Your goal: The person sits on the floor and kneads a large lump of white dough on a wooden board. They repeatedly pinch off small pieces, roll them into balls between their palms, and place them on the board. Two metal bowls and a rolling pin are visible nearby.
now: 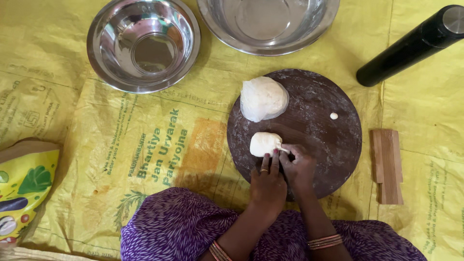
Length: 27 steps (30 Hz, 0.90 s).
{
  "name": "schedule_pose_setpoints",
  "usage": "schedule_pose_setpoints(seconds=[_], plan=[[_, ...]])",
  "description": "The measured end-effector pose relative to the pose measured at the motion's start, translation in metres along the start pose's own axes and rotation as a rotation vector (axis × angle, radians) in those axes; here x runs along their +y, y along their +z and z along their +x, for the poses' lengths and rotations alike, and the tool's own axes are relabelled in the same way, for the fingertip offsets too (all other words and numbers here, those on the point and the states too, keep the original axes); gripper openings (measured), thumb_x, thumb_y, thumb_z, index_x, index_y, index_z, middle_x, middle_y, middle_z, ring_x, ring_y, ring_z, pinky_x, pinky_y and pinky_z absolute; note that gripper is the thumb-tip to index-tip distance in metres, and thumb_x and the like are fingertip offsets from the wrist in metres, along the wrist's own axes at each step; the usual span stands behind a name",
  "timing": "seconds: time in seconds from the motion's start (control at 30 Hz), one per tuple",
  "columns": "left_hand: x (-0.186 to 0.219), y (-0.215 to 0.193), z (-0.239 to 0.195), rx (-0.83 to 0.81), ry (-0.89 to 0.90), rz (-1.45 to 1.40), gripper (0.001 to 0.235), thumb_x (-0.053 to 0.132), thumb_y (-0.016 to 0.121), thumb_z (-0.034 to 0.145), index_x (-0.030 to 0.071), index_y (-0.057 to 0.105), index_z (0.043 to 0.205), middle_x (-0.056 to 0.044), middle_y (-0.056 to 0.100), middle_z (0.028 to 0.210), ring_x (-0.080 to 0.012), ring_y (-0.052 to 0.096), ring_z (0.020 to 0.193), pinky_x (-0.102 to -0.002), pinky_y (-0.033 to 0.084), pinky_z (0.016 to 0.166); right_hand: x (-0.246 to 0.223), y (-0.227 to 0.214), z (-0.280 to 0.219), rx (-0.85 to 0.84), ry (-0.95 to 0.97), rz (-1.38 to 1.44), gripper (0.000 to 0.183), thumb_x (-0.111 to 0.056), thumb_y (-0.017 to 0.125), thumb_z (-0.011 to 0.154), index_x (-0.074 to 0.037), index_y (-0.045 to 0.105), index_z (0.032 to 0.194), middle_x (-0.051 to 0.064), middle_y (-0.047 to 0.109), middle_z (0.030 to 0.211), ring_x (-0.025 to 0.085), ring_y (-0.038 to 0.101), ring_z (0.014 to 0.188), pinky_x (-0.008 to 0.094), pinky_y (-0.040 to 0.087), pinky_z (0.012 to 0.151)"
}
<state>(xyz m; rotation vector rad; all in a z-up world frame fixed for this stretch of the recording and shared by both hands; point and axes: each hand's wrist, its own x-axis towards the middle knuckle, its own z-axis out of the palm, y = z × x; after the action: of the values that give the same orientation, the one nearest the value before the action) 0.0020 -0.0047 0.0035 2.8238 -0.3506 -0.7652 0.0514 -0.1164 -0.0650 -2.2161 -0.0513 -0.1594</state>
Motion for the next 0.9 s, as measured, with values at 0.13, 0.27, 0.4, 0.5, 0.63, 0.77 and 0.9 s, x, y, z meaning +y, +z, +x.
schedule_pose_setpoints(seconds=[0.13, 0.27, 0.4, 0.5, 0.63, 0.77, 0.9], plan=[[0.0, 0.003, 0.003, -0.068, -0.015, 0.003, 0.045, 0.024, 0.055, 0.098, -0.004, 0.061, 0.134, -0.019, 0.007, 0.172, -0.0378, 0.015, 0.155, -0.06, 0.031, 0.113, -0.001, 0.0, -0.001, 0.005, -0.017, -0.015, 0.018, -0.011, 0.076, 0.084, -0.003, 0.077, 0.1, 0.013, 0.075, 0.1, 0.024, 0.075, 0.081, 0.034, 0.061, 0.065], [0.0, 0.001, 0.005, -0.113, -0.008, 0.02, 0.048, 0.024, 0.056, 0.098, -0.004, 0.059, 0.137, -0.02, 0.006, 0.171, -0.0387, 0.014, 0.156, -0.061, 0.03, 0.113, 0.003, 0.001, -0.002, 0.025, -0.04, -0.025, 0.016, -0.008, 0.079, 0.082, -0.002, 0.077, 0.096, 0.013, 0.075, 0.098, 0.022, 0.074, 0.08, 0.033, 0.06, 0.066], [-0.002, 0.002, 0.003, -0.108, -0.004, -0.003, 0.048, 0.024, 0.056, 0.098, -0.002, 0.059, 0.137, -0.019, 0.004, 0.172, -0.0387, 0.014, 0.156, -0.061, 0.03, 0.113, 0.008, 0.005, -0.004, 0.023, 0.053, 0.017, 0.013, -0.009, 0.08, 0.081, -0.002, 0.077, 0.091, 0.01, 0.077, 0.09, 0.018, 0.075, 0.073, 0.03, 0.06, 0.063], [-0.002, 0.0, 0.003, -0.098, -0.008, 0.0, 0.043, 0.024, 0.054, 0.101, -0.002, 0.062, 0.134, -0.018, 0.004, 0.174, -0.0374, 0.015, 0.157, -0.061, 0.032, 0.113, 0.011, 0.006, -0.003, 0.027, 0.128, 0.055, 0.013, -0.009, 0.08, 0.081, -0.003, 0.078, 0.092, 0.009, 0.079, 0.088, 0.017, 0.074, 0.073, 0.03, 0.059, 0.066], [-0.001, -0.011, 0.003, -0.132, 0.005, 0.027, 0.045, 0.024, 0.057, 0.099, -0.003, 0.061, 0.135, -0.02, 0.001, 0.172, -0.0391, 0.013, 0.156, -0.061, 0.032, 0.113, 0.012, 0.0, 0.0, -0.046, 0.358, 0.292, 0.02, -0.01, 0.076, 0.086, -0.003, 0.077, 0.105, 0.008, 0.08, 0.092, 0.015, 0.075, 0.081, 0.027, 0.058, 0.072], [0.0, -0.021, -0.001, -0.237, 0.026, 0.07, 0.043, 0.024, 0.06, 0.1, -0.004, 0.062, 0.133, -0.022, -0.005, 0.173, -0.0417, 0.009, 0.157, -0.06, 0.03, 0.115, 0.009, -0.006, 0.001, -0.084, 0.435, 0.426, 0.021, -0.013, 0.072, 0.093, -0.001, 0.076, 0.11, 0.01, 0.079, 0.099, 0.015, 0.076, 0.085, 0.025, 0.061, 0.077], [-0.001, -0.02, -0.002, -0.211, 0.029, 0.06, 0.044, 0.024, 0.061, 0.099, -0.004, 0.061, 0.134, -0.023, -0.003, 0.172, -0.0413, 0.011, 0.157, -0.059, 0.033, 0.112, 0.005, -0.006, 0.002, -0.094, 0.386, 0.355, 0.025, -0.012, 0.075, 0.09, 0.0, 0.077, 0.111, 0.014, 0.079, 0.101, 0.016, 0.074, 0.087, 0.027, 0.059, 0.078]])
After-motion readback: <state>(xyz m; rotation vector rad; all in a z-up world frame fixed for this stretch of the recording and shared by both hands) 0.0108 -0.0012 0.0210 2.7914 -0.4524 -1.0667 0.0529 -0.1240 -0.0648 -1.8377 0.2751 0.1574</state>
